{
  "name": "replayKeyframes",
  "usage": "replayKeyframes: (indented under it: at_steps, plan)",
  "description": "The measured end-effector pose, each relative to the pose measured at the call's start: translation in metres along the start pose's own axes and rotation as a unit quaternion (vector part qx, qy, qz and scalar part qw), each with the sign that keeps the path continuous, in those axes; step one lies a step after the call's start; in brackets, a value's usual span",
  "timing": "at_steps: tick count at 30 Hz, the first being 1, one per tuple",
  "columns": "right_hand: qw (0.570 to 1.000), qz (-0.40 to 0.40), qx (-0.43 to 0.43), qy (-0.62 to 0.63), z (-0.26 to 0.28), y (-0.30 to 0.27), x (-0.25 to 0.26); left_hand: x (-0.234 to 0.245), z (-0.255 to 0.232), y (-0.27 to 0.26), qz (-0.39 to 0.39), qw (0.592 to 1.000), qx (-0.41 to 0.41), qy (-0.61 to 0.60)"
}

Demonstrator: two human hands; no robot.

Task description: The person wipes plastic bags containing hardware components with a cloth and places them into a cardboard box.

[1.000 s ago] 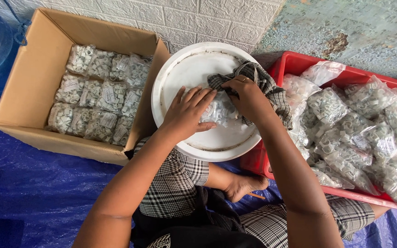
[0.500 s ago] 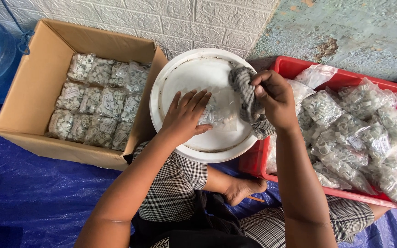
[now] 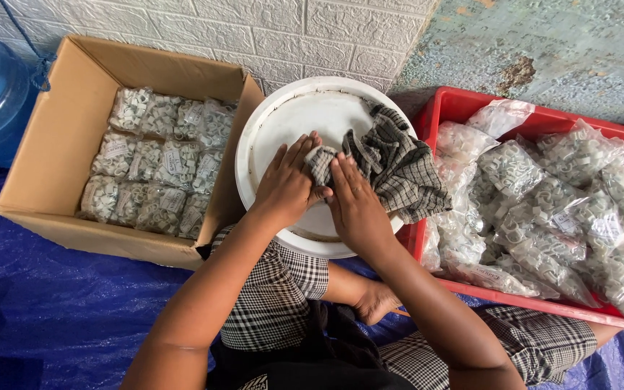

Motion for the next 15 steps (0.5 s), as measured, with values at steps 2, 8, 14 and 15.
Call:
replayKeyframes:
  at_steps: [2, 8, 14, 15]
  plan:
    - [0.999, -0.020, 0.015, -0.031, 0.000, -0.010, -0.004, -0.003, 0.000, -0.001, 0.004, 1.000, -0.002, 0.003]
    - [0.998, 0.030, 0.010, 0.051, -0.037, 0.027, -0.012, -0.021, 0.004, -0.004, 0.016, 0.999, -0.006, 0.035]
    - [0.918, 0.088, -0.203, 0.328, -0.080, 0.042, -0.008, -0.012, 0.002, 0.000, 0.000, 0.999, 0.010, 0.037]
    - [0.820, 0.004, -0.292, 0.492, -0.084, 0.038, 0.007, -0.009, 0.002, 0.001, 0.006, 0.999, 0.015, 0.030]
Point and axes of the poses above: each hand's wrist, its own y-axis towards the middle knuckle, its own x-axis out of the back of the hand, z = x × y, the point moved 9 cm from there along y, towards the middle knuckle, and after that the axes turned 1 degree about y, right-handed, at the moved point
